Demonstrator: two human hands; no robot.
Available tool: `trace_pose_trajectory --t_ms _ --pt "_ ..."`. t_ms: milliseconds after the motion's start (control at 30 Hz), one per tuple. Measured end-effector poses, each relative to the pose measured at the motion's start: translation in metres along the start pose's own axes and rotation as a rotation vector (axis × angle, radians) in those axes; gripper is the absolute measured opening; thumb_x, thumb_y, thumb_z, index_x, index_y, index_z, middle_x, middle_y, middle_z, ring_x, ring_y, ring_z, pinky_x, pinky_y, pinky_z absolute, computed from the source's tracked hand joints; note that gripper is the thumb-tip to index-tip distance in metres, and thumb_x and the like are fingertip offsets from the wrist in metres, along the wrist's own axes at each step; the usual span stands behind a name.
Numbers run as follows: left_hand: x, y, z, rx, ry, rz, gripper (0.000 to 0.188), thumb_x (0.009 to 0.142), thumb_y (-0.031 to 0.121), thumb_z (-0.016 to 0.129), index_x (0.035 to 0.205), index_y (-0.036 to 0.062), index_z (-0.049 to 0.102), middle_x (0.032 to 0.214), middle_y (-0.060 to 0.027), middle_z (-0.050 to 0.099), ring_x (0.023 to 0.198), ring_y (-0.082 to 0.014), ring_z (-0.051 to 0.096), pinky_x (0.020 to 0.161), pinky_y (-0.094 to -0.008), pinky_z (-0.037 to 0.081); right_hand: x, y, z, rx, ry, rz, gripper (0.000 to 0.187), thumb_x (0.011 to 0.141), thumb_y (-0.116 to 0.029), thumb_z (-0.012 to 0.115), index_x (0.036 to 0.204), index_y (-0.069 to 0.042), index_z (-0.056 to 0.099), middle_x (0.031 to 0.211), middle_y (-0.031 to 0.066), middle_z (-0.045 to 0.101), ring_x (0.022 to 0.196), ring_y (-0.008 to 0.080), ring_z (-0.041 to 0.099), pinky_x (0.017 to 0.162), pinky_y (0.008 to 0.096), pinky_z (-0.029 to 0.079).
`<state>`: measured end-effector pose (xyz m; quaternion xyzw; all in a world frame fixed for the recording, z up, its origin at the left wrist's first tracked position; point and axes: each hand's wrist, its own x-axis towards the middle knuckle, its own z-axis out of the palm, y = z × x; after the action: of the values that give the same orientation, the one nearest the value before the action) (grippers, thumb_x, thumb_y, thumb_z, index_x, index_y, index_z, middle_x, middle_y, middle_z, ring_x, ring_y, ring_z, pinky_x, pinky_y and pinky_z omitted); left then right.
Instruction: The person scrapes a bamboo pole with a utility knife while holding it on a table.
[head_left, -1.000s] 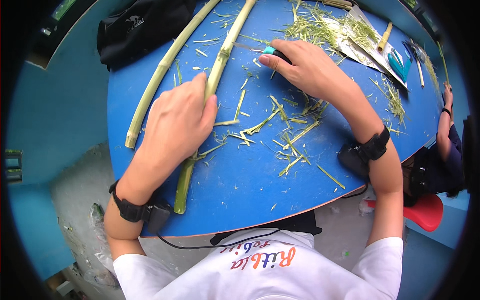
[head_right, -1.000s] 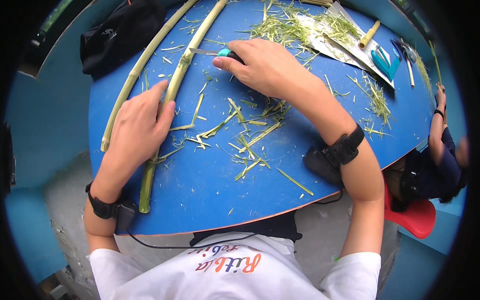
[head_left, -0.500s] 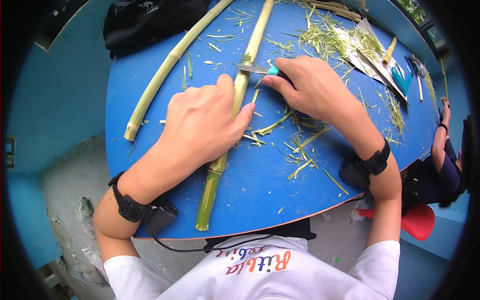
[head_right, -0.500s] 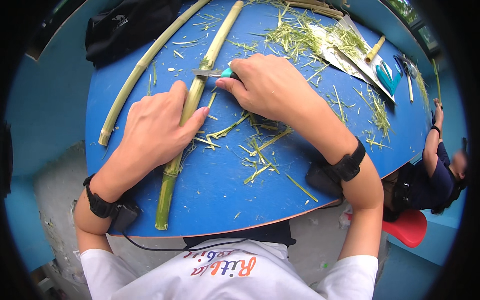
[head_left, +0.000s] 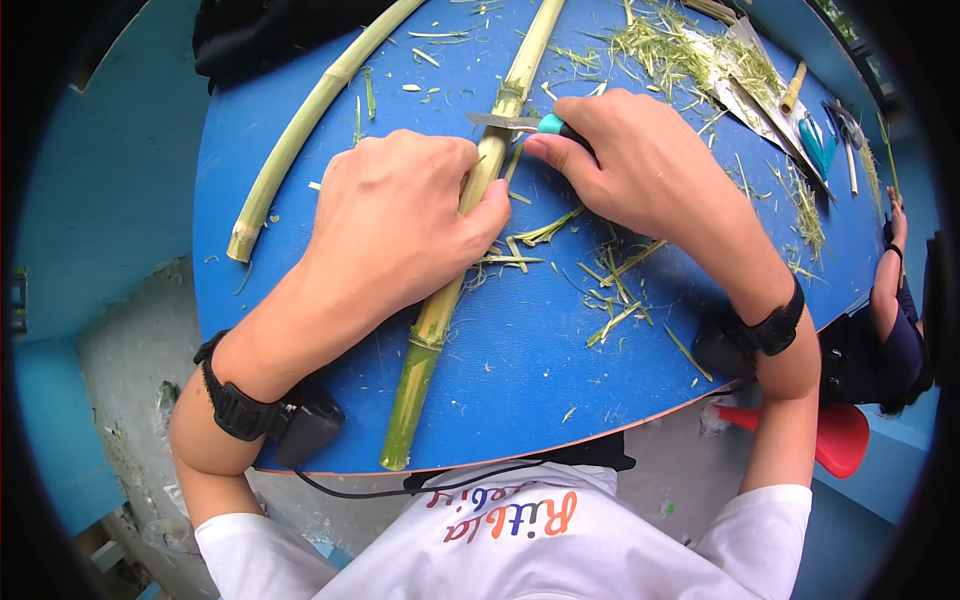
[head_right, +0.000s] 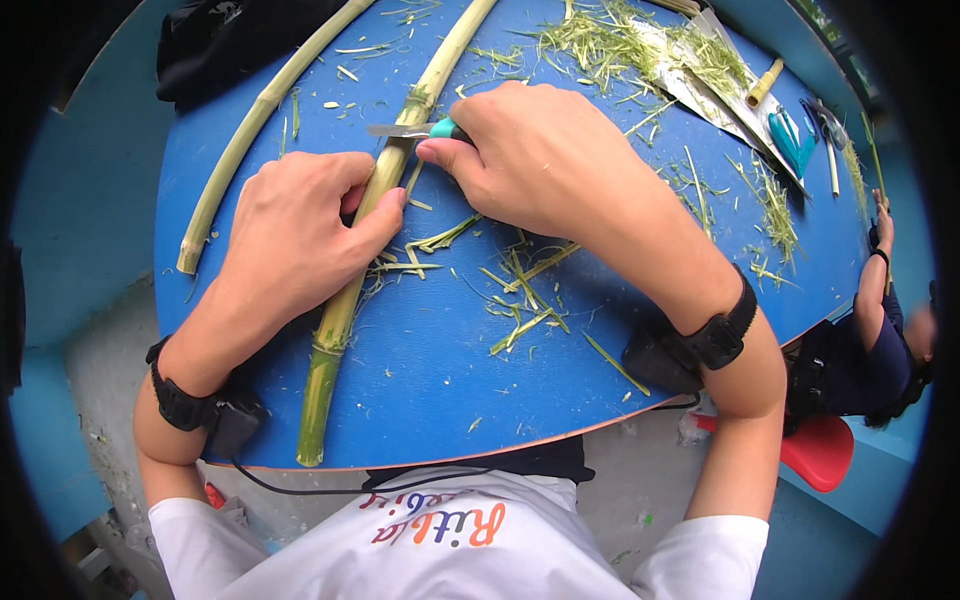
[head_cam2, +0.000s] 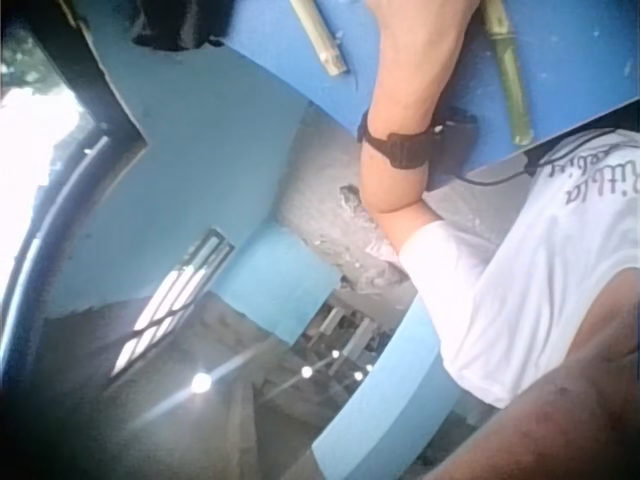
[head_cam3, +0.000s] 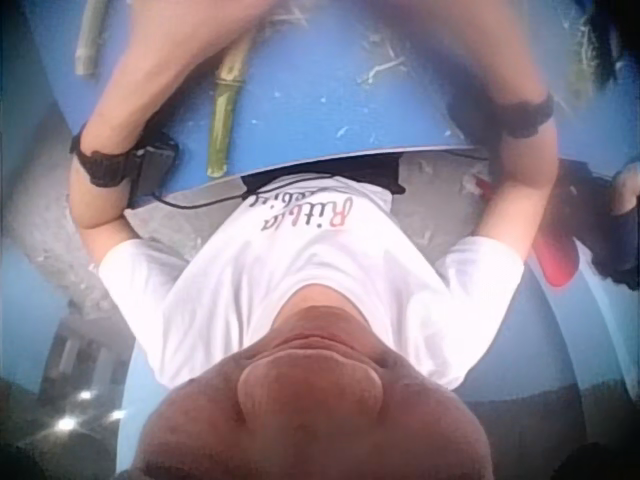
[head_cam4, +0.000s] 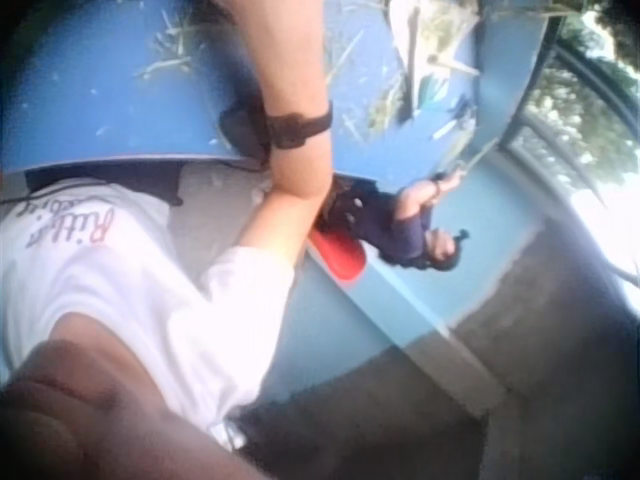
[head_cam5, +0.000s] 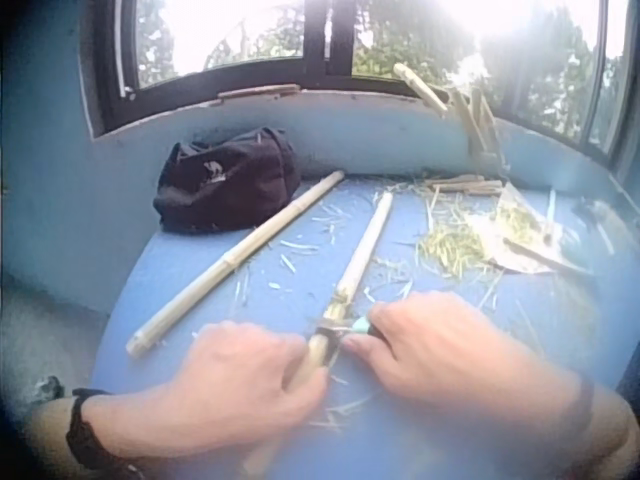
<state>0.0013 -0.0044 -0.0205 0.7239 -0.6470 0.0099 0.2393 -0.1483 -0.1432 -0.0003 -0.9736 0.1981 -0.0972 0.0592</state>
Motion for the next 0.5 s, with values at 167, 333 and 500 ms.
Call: trace_pose_trajectory --t_ms 167,333,500 --pt "0.001 0.003 -0.004 -0.005 -0.041 -0.054 0.038 0.079 0.028 0.064 0.061 0.0002 0.047 0.052 -0.0143 0.046 0.050 -0.0331 0.050 0.050 -0.0423 0.037 0.004 -0.003 -0.001 -0.004 -0.011 0.060 0.041 0.089 -0.038 0.058 0.075 0.000 0.066 0.072 0.0219 0.064 0.072 0.0411 0.063 0.066 0.0488 0.051" --pt "0.005 0.006 -0.011 0.061 -0.102 -0.115 0.032 0.079 0.031 0.061 0.068 0.0011 0.063 0.058 -0.0168 0.058 0.060 -0.0359 0.062 0.058 -0.0441 0.049 0.010 0.003 0.007 -0.033 0.051 0.023 0.039 0.089 -0.040 0.058 0.079 -0.004 0.068 0.073 0.0199 0.065 0.075 0.0389 0.065 0.067 0.0483 0.051" --pt "0.006 0.003 -0.011 0.008 -0.121 -0.134 0.035 0.080 0.030 0.062 0.063 0.0004 0.054 0.055 -0.0158 0.050 0.053 -0.0338 0.053 0.053 -0.0417 0.041 0.011 0.011 0.013 -0.047 0.094 -0.048 0.039 0.089 -0.041 0.058 0.081 -0.004 0.068 0.074 0.0193 0.065 0.074 0.0386 0.064 0.067 0.0478 0.050"
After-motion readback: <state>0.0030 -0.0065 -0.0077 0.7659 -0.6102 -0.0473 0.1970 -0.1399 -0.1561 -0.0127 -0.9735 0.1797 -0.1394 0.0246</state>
